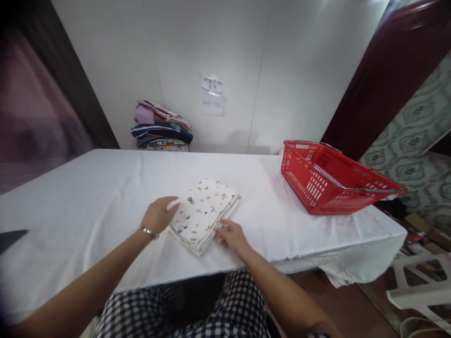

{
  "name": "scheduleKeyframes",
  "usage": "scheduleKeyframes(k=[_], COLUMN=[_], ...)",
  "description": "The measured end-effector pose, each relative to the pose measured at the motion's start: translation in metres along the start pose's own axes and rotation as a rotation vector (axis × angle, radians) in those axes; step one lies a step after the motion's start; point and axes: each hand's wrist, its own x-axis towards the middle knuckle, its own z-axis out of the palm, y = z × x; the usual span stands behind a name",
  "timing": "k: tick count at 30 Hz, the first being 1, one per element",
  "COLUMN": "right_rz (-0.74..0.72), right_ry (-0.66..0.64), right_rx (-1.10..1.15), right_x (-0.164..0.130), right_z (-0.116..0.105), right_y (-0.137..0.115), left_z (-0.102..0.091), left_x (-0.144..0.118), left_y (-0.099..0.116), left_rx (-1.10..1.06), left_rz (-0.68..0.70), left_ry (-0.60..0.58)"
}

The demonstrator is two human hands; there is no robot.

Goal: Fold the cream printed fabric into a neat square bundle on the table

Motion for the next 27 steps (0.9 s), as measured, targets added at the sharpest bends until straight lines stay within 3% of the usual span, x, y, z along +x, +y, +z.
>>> scheduleKeyframes(k=[4, 7, 15, 23, 27], right_rz=[-0.102, -0.098, -0.041, -0.005, -0.024], right_ry=[0.336, 0.408, 0.265, 0.178, 0.186], right_rx=[-0.145, -0.253, -0.473, -0.613, -0.646], right_x=[0.048, 0.084, 0.136, 0.145, 0.142], right_z=[-0.062, -0.087, -0.083, -0.080, -0.086], right_y=[-0.028, -0.049, -0.062, -0.076, -0.069], left_z=[0.015, 0.027, 0.038, 0.034, 0.029], left_x=[-0.057, -0.085, -0.092, -0.094, -0.092], left_y=[0.053, 0.077, 0.075, 0.081, 0.083], left_rx=[-0.013, 0.017, 0.033, 0.104, 0.108], left_rz=[0.344, 0.386, 0.298, 0.252, 0.251], left_ry=[-0.048, -0.077, -0.086, -0.127, -0.162])
